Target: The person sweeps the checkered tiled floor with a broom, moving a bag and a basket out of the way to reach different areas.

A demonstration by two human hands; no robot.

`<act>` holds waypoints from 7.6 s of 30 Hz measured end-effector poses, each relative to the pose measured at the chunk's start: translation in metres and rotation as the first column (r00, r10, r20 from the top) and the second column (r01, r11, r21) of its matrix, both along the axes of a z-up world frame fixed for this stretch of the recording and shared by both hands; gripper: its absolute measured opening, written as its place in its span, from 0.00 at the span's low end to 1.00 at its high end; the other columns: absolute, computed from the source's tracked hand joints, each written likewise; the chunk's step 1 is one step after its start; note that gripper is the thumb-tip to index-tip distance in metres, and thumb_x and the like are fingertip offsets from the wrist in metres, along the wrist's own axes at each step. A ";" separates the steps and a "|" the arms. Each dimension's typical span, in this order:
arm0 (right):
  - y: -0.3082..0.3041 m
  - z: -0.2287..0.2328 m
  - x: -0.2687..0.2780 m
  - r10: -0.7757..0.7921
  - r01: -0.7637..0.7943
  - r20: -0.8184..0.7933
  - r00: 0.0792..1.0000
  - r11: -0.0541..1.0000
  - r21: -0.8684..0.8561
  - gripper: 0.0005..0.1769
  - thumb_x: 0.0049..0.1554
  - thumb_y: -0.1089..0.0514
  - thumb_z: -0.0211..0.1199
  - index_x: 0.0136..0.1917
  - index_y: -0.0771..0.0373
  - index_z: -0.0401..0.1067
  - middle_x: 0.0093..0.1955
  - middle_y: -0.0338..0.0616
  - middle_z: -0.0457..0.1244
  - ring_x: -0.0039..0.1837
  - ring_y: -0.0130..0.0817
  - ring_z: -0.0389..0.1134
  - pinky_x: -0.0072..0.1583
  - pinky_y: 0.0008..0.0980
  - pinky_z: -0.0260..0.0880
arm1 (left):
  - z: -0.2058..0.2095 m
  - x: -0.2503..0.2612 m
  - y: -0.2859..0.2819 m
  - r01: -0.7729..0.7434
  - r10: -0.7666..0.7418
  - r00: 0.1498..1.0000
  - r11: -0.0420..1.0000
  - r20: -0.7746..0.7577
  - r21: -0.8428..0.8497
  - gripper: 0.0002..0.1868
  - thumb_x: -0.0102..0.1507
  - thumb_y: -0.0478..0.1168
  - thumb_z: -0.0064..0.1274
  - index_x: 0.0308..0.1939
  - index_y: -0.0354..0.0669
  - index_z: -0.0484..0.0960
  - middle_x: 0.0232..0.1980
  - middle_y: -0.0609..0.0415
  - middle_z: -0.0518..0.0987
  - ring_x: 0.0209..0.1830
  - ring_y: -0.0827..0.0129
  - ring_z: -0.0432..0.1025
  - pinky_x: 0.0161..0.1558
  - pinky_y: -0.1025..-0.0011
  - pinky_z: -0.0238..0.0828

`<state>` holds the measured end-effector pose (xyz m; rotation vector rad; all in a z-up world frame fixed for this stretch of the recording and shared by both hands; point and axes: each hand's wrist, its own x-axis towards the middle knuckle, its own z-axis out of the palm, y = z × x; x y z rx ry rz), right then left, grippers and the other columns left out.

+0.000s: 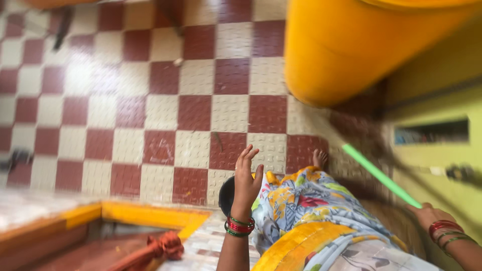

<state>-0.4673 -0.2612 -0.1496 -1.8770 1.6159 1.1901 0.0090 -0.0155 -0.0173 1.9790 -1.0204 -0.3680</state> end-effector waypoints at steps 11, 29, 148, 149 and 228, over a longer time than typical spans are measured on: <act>0.093 -0.073 0.048 0.010 -0.059 0.126 0.992 0.919 0.391 0.23 0.60 0.38 0.49 0.63 0.40 0.74 0.61 0.44 0.71 0.62 0.40 0.74 0.66 0.43 0.71 | 0.004 -0.009 -0.056 0.291 -0.287 0.955 0.955 -0.072 0.062 0.26 0.62 0.32 0.57 0.65 0.41 0.72 0.73 0.44 0.69 0.72 0.47 0.64 0.69 0.55 0.63; 0.087 -0.072 -0.017 -0.346 0.319 0.250 0.904 0.937 0.142 0.26 0.59 0.48 0.52 0.71 0.44 0.71 0.59 0.56 0.69 0.60 0.48 0.72 0.62 0.46 0.70 | 0.006 -0.016 -0.078 0.327 -0.324 0.943 0.944 -0.081 0.036 0.25 0.63 0.31 0.56 0.65 0.40 0.72 0.73 0.42 0.70 0.73 0.47 0.64 0.69 0.56 0.63; 0.088 -0.160 0.129 -0.356 0.243 0.415 0.837 0.922 0.301 0.32 0.57 0.44 0.61 0.72 0.50 0.56 0.47 0.53 0.71 0.48 0.41 0.71 0.57 0.41 0.68 | 0.012 0.011 -0.030 0.298 -0.302 0.950 0.953 0.082 0.060 0.26 0.63 0.31 0.55 0.66 0.38 0.70 0.70 0.44 0.73 0.77 0.45 0.59 0.74 0.53 0.55; 0.087 -0.162 0.151 -0.355 0.231 0.425 0.833 0.920 0.317 0.35 0.56 0.44 0.62 0.72 0.51 0.55 0.47 0.54 0.71 0.49 0.42 0.71 0.58 0.42 0.67 | 0.014 0.014 -0.028 0.292 -0.296 0.951 0.955 0.090 0.060 0.26 0.64 0.32 0.55 0.67 0.38 0.70 0.70 0.44 0.73 0.77 0.45 0.59 0.74 0.53 0.55; 0.016 -0.083 -0.030 -0.262 0.210 0.225 0.939 0.950 0.229 0.29 0.57 0.37 0.54 0.63 0.56 0.74 0.48 0.56 0.71 0.51 0.52 0.74 0.54 0.51 0.73 | 0.022 -0.072 -0.080 0.160 -0.164 0.985 0.985 0.058 0.071 0.26 0.63 0.31 0.56 0.66 0.38 0.70 0.66 0.42 0.76 0.71 0.46 0.67 0.68 0.54 0.61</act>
